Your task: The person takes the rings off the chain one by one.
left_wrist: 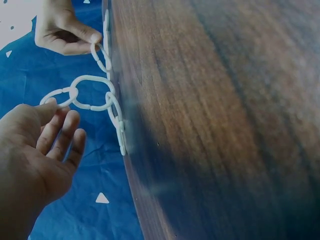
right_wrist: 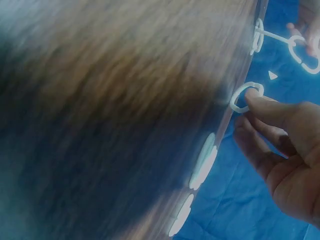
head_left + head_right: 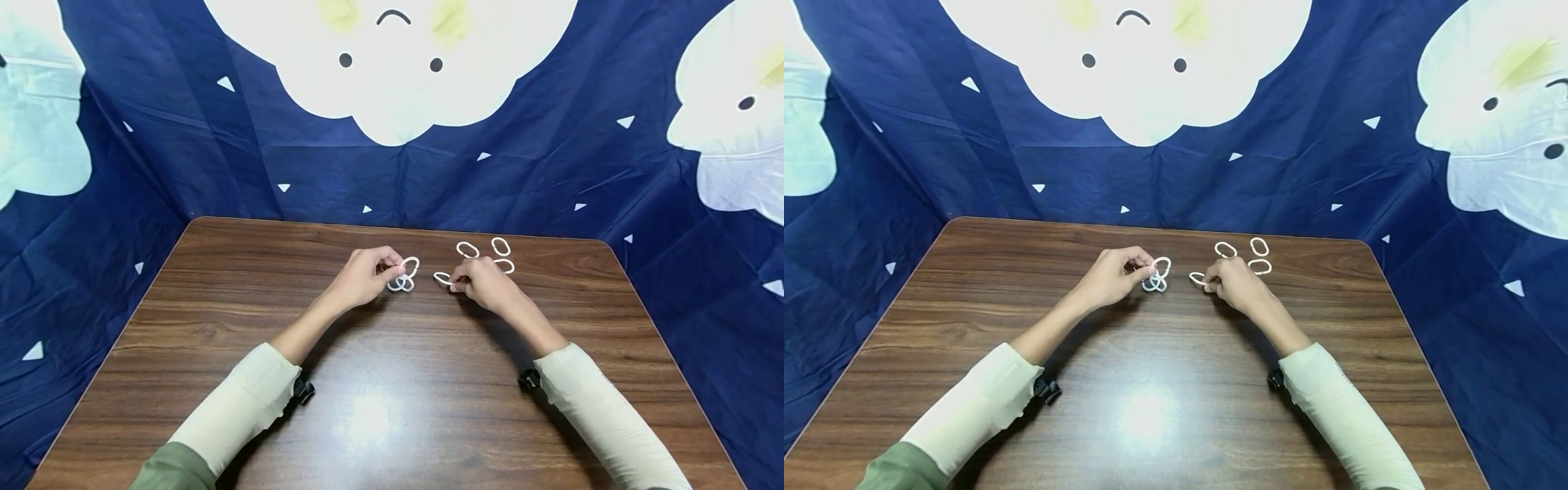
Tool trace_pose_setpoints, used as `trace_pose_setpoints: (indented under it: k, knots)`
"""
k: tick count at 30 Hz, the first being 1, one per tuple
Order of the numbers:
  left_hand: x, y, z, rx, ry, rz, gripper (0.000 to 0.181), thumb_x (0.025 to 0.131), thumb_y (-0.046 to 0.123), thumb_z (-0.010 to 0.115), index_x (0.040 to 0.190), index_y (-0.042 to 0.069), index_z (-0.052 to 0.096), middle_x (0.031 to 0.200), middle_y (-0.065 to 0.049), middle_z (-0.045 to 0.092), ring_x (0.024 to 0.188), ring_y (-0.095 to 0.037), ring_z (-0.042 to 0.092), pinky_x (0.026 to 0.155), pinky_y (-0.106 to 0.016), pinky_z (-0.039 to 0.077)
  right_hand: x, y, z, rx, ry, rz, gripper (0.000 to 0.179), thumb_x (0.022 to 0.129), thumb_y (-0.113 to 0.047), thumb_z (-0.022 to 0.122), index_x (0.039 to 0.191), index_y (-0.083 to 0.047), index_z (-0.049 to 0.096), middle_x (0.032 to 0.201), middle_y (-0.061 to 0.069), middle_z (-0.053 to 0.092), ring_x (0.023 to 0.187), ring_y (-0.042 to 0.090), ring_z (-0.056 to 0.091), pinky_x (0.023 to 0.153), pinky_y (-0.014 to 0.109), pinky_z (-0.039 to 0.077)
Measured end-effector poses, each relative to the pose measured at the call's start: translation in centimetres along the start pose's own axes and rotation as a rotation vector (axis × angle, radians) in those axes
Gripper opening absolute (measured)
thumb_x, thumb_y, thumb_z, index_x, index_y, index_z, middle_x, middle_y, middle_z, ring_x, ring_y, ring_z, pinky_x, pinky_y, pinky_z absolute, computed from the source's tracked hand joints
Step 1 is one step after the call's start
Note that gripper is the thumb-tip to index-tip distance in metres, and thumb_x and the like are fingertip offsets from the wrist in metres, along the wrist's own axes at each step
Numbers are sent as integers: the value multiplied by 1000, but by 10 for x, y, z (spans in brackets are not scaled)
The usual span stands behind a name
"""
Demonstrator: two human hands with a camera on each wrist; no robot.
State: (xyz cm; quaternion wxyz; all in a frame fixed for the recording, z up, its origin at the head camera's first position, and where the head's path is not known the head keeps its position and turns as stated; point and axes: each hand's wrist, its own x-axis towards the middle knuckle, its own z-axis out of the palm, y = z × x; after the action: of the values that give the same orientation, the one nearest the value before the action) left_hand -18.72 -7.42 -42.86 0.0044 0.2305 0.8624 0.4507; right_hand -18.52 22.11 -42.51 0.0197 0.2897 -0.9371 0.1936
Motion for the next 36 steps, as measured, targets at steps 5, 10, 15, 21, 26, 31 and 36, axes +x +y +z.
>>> trace_pose_setpoints:
  k: [5, 10, 15, 21, 26, 31, 36]
  knots:
    - [0, -1, 1, -2, -3, -1, 8, 106, 17, 81, 109, 10, 81, 99, -3, 83, 87, -15, 69, 79, -28, 54, -2, 6, 1, -5, -17, 22, 6, 93, 0, 88, 97, -5, 88, 95, 6, 87, 89, 24, 80, 84, 46, 66]
    - [1, 0, 2, -6, -7, -3, 6, 106, 16, 81, 108, 10, 81, 99, -3, 82, 85, -16, 68, 77, -28, 53, -1, 17, 3, -8, -27, -21, 6, 95, -2, 87, 97, -7, 88, 96, 7, 85, 91, 26, 80, 85, 46, 66]
    - [2, 1, 3, -6, -8, -6, 6, 106, 16, 80, 108, 10, 81, 99, -3, 82, 86, -19, 69, 77, -29, 53, 8, 85, 44, 8, -20, -84, 4, 96, -14, 89, 97, -17, 90, 99, -2, 85, 96, 17, 80, 85, 36, 65]
    - [3, 1, 3, -6, -8, -2, 6, 106, 15, 80, 108, 10, 81, 98, -3, 82, 87, -19, 69, 78, -29, 53, 15, 113, 65, -81, -53, -25, 14, 94, -15, 92, 101, -27, 91, 103, -11, 85, 105, 13, 81, 93, 38, 67]
    - [2, 1, 3, -4, -10, 1, 7, 106, 15, 81, 108, 9, 81, 99, -3, 82, 86, -17, 69, 77, -27, 52, 14, 110, 64, -97, -57, -11, 15, 94, -14, 92, 101, -27, 91, 104, -10, 85, 107, 15, 81, 95, 38, 67]
    - [2, 1, 2, 1, -4, 1, 7, 106, 15, 80, 109, 9, 81, 100, -4, 83, 88, -17, 70, 79, -27, 53, 14, 113, 65, -104, -50, -35, 13, 93, -17, 94, 99, -28, 91, 102, -10, 84, 105, 14, 80, 93, 38, 68]
    - [2, 3, 0, -1, -12, 4, 8, 106, 15, 80, 110, 8, 81, 101, -4, 83, 90, -19, 72, 79, -27, 54, 14, 120, 69, -111, -33, -62, 14, 92, -23, 96, 98, -33, 90, 100, -15, 82, 102, 10, 78, 90, 37, 67]
